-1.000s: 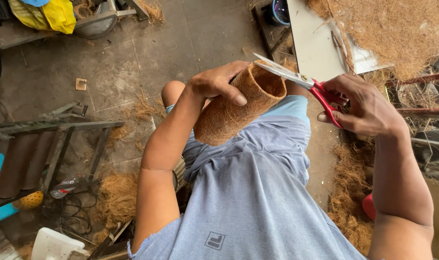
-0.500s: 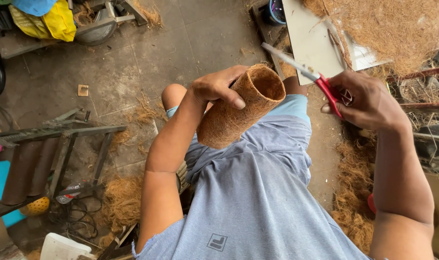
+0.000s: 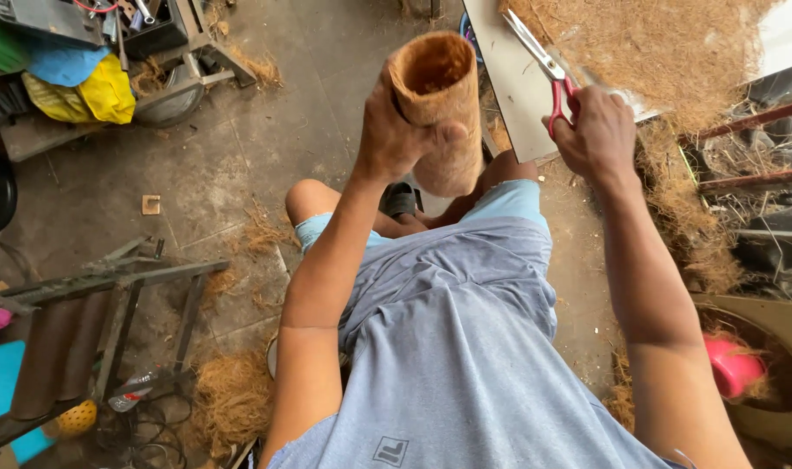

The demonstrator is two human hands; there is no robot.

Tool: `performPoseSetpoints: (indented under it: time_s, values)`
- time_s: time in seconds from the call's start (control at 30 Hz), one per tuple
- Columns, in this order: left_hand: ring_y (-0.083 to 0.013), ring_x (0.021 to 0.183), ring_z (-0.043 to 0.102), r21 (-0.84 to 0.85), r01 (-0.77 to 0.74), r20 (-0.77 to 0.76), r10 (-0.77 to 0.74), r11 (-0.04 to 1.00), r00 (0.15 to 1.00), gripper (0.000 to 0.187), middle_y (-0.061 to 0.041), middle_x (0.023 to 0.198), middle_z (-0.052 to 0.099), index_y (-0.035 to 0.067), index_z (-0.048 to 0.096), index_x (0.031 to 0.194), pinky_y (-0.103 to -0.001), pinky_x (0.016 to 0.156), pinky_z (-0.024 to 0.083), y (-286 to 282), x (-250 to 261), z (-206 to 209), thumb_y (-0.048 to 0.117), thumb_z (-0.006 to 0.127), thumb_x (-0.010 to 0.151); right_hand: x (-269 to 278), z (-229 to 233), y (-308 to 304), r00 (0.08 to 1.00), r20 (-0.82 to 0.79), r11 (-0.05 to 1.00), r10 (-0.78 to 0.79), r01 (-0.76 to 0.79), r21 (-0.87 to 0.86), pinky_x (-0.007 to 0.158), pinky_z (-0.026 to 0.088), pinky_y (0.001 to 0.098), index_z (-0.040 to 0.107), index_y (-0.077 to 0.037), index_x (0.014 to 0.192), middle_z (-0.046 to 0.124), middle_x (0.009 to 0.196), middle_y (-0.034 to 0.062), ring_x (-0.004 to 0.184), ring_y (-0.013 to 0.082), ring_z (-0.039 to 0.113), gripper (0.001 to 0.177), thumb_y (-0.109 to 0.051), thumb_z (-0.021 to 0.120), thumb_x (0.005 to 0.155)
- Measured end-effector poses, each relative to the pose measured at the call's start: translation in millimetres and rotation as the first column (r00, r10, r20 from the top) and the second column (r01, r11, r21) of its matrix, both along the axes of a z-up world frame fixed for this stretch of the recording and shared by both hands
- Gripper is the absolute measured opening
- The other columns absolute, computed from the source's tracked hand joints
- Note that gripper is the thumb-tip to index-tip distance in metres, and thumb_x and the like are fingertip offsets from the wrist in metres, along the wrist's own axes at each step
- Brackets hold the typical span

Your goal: Trimming a sheet of coconut fiber with scissors and rolling it into a cylindrical shape.

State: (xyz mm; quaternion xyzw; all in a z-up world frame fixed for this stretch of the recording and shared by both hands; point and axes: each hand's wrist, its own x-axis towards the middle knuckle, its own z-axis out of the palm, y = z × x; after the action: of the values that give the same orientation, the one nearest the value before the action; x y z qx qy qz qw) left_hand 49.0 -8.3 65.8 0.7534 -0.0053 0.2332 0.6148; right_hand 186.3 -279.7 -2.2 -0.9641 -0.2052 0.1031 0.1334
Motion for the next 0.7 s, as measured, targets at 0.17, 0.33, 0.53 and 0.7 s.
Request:
performPoseSetpoints:
  time_s: [0.17, 0.33, 0.53, 0.7]
  values:
    - [-0.0232, 0.115, 0.064, -0.223, -0.098, 0.096, 0.122, 0.970, 0.988, 0.087, -0.011, 0.121, 0.066, 0.005, 0.052, 0.127, -0.035, 0.100, 0.056, -4, 23, 9, 0.052, 0.090, 0.065, 19, -37, 13, 0.986, 0.158, 0.998, 0.052, -0.046, -0.038, 0.081, 0.045, 0.0429, 0.056, -0.005, 0.105, 0.062, 0.094, 0.0140, 0.089, 0.0285, 0.053, 0.021, -0.021, 0.063, 0.093]
    - [-0.0184, 0.094, 0.067, -0.437, -0.109, 0.196, 0.213, 0.893, 0.957, 0.066, -0.006, 0.104, 0.069, 0.008, 0.061, 0.114, -0.029, 0.081, 0.058, 2, 30, 7, 0.048, 0.090, 0.072, 26, -58, 20, 0.971, 0.238, 0.999, 0.035, -0.041, 0.021, 0.076, 0.046, 0.0410, 0.058, -0.005, 0.105, 0.064, 0.091, 0.0141, 0.085, 0.0296, 0.056, 0.018, -0.012, 0.061, 0.089]
    - [-0.0228, 0.098, 0.065, -0.650, -0.144, 0.103, 0.274, 0.746, 0.956, 0.067, -0.008, 0.105, 0.069, 0.005, 0.063, 0.112, -0.039, 0.085, 0.056, 14, 36, -22, 0.046, 0.094, 0.069, 13, -15, 23, 0.995, -0.095, 1.000, -0.005, 0.004, -0.010, 0.085, 0.051, 0.0455, 0.056, -0.005, 0.113, 0.054, 0.115, 0.0175, 0.102, 0.0306, 0.053, 0.035, -0.029, 0.072, 0.093]
    - [-0.0224, 0.104, 0.063, -0.740, -0.207, 0.093, 0.402, 0.640, 0.911, 0.069, -0.007, 0.108, 0.069, 0.003, 0.063, 0.115, -0.042, 0.089, 0.054, 15, 37, -38, 0.045, 0.094, 0.069, -38, 33, 5, 0.768, -0.540, 0.320, 0.344, 0.445, 0.837, 0.091, 0.052, 0.0308, 0.066, -0.014, 0.097, 0.067, 0.104, 0.0018, 0.095, 0.0137, 0.063, 0.042, -0.054, 0.055, 0.097]
